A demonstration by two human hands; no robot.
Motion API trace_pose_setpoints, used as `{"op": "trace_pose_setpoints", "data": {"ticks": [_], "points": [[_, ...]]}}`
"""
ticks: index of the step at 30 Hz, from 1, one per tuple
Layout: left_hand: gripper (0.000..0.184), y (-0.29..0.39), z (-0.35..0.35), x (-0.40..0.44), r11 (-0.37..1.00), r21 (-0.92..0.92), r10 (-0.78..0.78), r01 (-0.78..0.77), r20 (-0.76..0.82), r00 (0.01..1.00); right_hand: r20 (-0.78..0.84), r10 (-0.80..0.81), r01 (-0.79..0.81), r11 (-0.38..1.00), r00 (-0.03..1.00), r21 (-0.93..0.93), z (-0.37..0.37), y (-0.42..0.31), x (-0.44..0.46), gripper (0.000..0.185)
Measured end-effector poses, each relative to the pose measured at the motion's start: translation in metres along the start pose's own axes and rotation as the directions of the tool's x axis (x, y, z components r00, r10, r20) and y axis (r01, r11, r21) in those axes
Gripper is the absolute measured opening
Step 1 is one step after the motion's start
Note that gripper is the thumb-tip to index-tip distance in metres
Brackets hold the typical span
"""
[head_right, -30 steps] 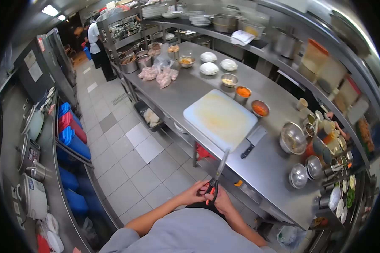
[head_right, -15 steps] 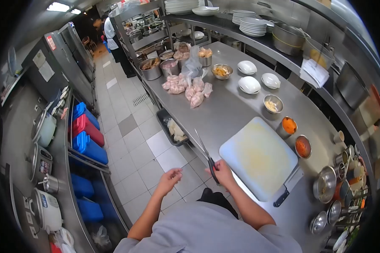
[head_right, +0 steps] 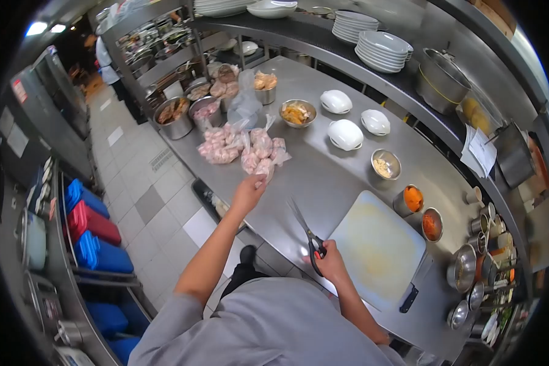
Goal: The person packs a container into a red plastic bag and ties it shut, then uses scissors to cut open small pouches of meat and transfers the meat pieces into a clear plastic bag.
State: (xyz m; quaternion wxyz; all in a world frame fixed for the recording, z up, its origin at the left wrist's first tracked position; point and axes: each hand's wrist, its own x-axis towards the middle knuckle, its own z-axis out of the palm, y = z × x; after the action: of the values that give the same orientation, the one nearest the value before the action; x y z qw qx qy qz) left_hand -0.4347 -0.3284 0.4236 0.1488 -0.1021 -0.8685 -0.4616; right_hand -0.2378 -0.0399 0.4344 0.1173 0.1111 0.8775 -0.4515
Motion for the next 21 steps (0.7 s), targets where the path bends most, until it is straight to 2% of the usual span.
{"op": "trace_pose_setpoints", "data": {"ticks": [1, 2, 4, 5, 6, 7, 8, 10, 11, 13, 14, 15, 16, 17, 19, 21], "points": [[0.032, -0.014, 0.013, 0.027, 0.984, 0.059, 0.175, -0.171, -0.069, 0.982, -0.027, 0.012, -0.012, 1.0, 1.0, 0.005, 0.005, -0.011, 0.002, 0.078], [0.032, -0.025, 0.024, 0.05, 0.98, 0.041, 0.196, -0.194, -0.05, 0.979, -0.063, 0.058, -0.058, 0.998, 0.996, -0.01, 0.011, -0.026, 0.003, 0.077], [0.033, -0.047, 0.045, 0.098, 0.937, 0.193, 0.291, -0.293, 0.038, 0.956, -0.153, 0.176, -0.176, 0.984, 0.972, 0.02, 0.035, -0.051, 0.016, 0.082], [0.033, -0.05, 0.048, 0.114, 0.933, 0.167, 0.311, -0.318, 0.066, 0.948, -0.181, 0.205, -0.201, 0.979, 0.962, 0.038, 0.043, -0.06, 0.019, 0.082], [0.031, -0.052, 0.047, 0.131, 0.924, 0.234, 0.212, -0.303, 0.348, 0.913, -0.219, 0.212, -0.214, 0.977, 0.952, 0.015, 0.05, -0.069, 0.021, 0.079], [0.028, -0.054, 0.047, 0.145, 0.898, 0.307, 0.079, -0.316, 0.594, 0.801, -0.253, 0.222, -0.231, 0.973, 0.941, -0.005, 0.059, -0.076, 0.022, 0.075], [0.028, -0.056, 0.048, 0.156, 0.895, 0.284, 0.098, -0.345, 0.629, 0.771, -0.278, 0.257, -0.269, 0.963, 0.926, -0.006, 0.065, -0.081, 0.023, 0.076], [0.03, -0.056, 0.047, 0.172, 0.946, 0.061, 0.175, -0.318, 0.73, 0.66, -0.335, 0.298, -0.325, 0.945, 0.894, -0.026, 0.079, -0.075, 0.03, 0.079], [0.03, -0.052, 0.046, 0.181, 0.943, 0.042, 0.183, -0.33, 0.763, 0.619, -0.364, 0.312, -0.349, 0.936, 0.878, -0.039, 0.08, -0.087, 0.031, 0.075], [0.038, -0.042, 0.045, 0.195, 0.992, 0.032, 0.02, -0.126, 0.919, 0.394, -0.389, 0.31, -0.343, 0.939, 0.868, -0.016, 0.082, -0.092, 0.042, 0.073], [0.038, -0.041, 0.05, 0.195, 0.99, 0.022, 0.03, -0.138, 0.931, 0.365, -0.421, 0.27, -0.316, 0.948, 0.866, -0.043, 0.083, -0.096, 0.047, 0.075], [0.044, -0.038, 0.055, 0.197, 0.999, -0.039, 0.047, -0.032, 0.939, 0.34, -0.452, 0.222, -0.285, 0.955, 0.864, -0.077, 0.084, -0.099, 0.053, 0.077], [0.05, -0.034, 0.06, 0.199, 0.993, -0.094, 0.065, 0.078, 0.946, 0.319, -0.466, 0.239, -0.302, 0.951, 0.852, -0.063, 0.086, -0.099, 0.059, 0.077], [0.05, -0.031, 0.066, 0.199, 0.993, -0.101, 0.076, 0.068, 0.951, 0.3, -0.493, 0.214, -0.292, 0.952, 0.844, -0.087, 0.088, -0.096, 0.067, 0.078], [0.049, -0.026, 0.08, 0.194, 0.91, -0.213, 0.369, -0.356, 0.806, 0.463, -0.521, 0.203, -0.297, 0.949, 0.829, -0.104, 0.088, -0.095, 0.077, 0.079], [0.046, -0.023, 0.092, 0.191, 0.901, -0.255, 0.397, -0.35, 0.81, 0.432, -0.533, 0.167, -0.285, 0.947, 0.829, -0.148, 0.086, -0.099, 0.086, 0.079]]}}
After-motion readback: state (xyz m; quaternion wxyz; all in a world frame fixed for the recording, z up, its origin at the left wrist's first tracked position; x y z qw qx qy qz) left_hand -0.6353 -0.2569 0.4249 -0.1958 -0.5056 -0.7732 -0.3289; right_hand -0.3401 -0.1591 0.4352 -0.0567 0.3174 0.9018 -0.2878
